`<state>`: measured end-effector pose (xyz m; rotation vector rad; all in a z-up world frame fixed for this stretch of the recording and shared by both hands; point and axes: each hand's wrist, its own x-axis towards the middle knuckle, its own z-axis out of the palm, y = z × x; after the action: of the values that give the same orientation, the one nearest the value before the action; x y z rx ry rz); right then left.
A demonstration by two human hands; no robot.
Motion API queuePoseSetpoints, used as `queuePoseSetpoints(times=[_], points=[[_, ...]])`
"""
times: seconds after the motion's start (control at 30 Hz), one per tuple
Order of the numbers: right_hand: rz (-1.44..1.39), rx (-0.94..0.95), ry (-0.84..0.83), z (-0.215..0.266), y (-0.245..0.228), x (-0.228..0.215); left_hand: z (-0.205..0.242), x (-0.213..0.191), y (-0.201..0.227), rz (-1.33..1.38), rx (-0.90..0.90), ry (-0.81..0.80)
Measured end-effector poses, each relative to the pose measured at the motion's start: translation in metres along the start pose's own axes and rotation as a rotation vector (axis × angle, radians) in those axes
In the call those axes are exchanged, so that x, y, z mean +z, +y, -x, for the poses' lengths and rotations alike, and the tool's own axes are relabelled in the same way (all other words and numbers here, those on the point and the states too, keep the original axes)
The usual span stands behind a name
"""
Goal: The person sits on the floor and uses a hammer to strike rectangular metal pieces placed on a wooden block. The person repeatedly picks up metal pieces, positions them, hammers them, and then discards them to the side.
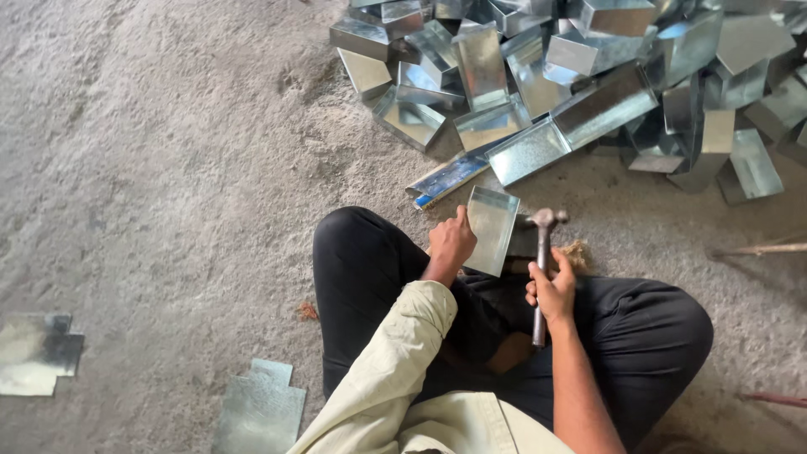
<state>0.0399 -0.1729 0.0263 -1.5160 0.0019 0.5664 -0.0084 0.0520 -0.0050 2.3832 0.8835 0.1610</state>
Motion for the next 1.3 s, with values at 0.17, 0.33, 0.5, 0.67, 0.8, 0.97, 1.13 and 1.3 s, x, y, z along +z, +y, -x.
queuePoseSetpoints(times=[0.17, 0.33, 0.5, 0.67, 0.8, 0.97, 1.13, 1.3], points=[[-0.166, 0.127, -0.089, -0.036, 0.037, -0.033, 0.006, -0.016, 0.002, 0.075, -0.077, -0.098], [-0.972, 0.103, -0.055, -0.084, 0.045, -0.061, 0.013, -0.005, -0.007, 0.124, -0.096, -0.092], [-1.126, -0.143, 0.258, -0.1, 0.023, -0.053, 0.017, 0.022, -0.022, 0.209, -0.128, -0.086], [-1.158, -0.129, 0.482, -0.104, -0.001, -0.042, -0.002, 0.044, -0.033, 0.324, -0.215, -0.036], [-0.706, 0.001, 0.215, -0.09, 0.002, -0.032, -0.005, 0.045, -0.023, 0.461, -0.274, 0.1], [-0.398, 0.048, 0.029, -0.094, 0.007, -0.028, -0.006, -0.013, -0.007, 0.744, -0.317, 0.264], [-0.024, -0.108, 0.05, -0.087, 0.018, -0.013, -0.002, -0.142, -0.023, 1.294, -0.253, 0.359], [0.155, -0.182, 0.004, -0.086, 0.026, -0.005, -0.001, -0.237, -0.115, 0.895, -0.141, 0.817]])
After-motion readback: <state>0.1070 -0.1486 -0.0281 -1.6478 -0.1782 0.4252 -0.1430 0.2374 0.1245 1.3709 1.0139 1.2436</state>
